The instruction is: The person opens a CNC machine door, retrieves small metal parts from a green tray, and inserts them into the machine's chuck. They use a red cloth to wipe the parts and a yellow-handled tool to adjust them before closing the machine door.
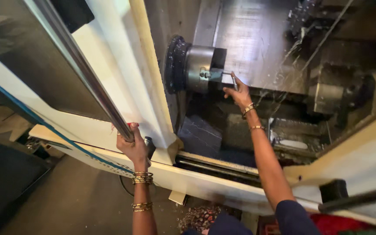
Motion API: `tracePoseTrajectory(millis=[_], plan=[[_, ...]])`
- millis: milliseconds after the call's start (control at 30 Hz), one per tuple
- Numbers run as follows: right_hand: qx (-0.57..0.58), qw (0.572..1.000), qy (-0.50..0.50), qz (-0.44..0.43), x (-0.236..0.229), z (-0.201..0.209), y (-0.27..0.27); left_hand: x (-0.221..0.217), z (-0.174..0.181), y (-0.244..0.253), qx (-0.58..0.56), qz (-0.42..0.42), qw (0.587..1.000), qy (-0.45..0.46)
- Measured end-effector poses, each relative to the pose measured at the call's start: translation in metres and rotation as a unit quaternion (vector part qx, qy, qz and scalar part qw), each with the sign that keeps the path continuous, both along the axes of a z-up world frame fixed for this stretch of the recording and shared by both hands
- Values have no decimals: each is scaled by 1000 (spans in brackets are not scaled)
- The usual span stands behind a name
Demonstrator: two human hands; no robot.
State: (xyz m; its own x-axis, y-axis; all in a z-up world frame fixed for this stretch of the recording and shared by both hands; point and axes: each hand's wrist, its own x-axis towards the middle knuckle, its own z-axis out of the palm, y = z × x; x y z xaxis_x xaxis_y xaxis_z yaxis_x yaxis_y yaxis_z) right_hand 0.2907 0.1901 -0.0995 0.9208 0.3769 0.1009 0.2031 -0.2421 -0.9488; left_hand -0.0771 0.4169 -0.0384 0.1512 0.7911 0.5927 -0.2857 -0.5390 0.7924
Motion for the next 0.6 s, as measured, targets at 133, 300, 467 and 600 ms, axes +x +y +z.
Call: tracePoseTrajectory(millis=[133,300,467,600], plan=[[-73,971,-226,3,-37,2,-8,-13,-9,10,-61,-87,992,65],[-239,941,-239,17,-170,1,-31,-22,-17,36,-113,-315,938,86],[-266,917,-296,-19,-290,35,-136,-21,-27,36,-115,-337,934,31],[-249,884,-338,-205,-350,80,-253,-18,-13,24,-68,-298,952,4]])
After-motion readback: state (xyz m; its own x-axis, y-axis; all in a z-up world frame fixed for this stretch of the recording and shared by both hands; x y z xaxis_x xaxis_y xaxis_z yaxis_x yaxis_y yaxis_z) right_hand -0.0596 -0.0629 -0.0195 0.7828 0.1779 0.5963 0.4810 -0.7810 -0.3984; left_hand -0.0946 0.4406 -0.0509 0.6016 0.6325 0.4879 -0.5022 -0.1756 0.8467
